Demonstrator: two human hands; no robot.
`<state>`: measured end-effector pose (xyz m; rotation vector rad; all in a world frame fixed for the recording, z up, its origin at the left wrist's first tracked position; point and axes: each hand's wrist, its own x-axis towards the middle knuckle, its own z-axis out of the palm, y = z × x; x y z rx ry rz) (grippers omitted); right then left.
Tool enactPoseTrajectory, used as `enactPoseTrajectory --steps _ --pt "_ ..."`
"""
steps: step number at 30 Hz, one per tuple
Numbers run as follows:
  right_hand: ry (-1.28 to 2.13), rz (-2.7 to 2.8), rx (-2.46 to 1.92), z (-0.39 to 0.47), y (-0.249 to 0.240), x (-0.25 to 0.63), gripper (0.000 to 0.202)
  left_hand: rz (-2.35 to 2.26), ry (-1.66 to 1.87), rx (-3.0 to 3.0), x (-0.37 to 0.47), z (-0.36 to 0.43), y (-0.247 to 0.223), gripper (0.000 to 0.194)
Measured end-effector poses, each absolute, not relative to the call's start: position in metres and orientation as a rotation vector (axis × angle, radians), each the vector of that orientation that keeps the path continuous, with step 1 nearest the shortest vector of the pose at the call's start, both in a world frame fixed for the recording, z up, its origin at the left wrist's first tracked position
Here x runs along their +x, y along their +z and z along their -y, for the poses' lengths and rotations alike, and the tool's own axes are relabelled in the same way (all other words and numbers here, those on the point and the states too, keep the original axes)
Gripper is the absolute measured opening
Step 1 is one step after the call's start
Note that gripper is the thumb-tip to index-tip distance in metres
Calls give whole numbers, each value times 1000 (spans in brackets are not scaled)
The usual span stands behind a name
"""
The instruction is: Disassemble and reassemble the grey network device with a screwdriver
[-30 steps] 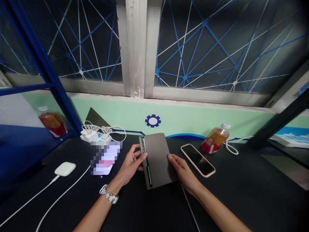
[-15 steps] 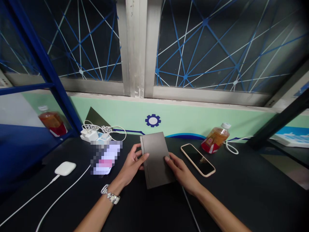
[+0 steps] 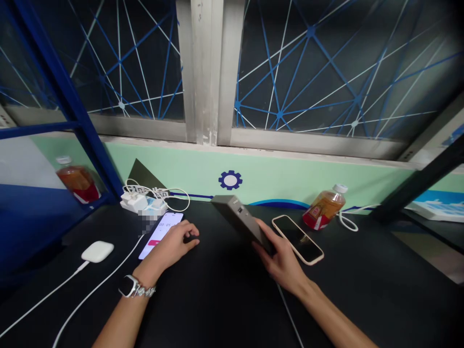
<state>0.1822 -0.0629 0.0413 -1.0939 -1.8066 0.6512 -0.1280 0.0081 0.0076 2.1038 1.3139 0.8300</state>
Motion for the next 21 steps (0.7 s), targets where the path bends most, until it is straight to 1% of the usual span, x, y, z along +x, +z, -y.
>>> enactPoseTrajectory --steps 2,5,8,12,17,21 --pt "531 1977 -1076 60 37 183 57 -1347 785 2104 -133 -9 3 8" --pt "382 2155 -1112 54 29 182 68 -1316 781 2092 -135 -10 -2 7" --pt "237 2274 -1197 50 19 181 75 -1280 785 2104 -132 -9 -3 10" --pt "104 2375 -1271 44 14 179 80 -1264 766 2143 -128 -6 4 8" --pt "79 2433 -1333 29 13 173 76 -1306 955 1994 -130 -6 17 7" --pt "150 2536 -1188 21 15 172 63 -1264 1118 1877 -126 -7 21 7"
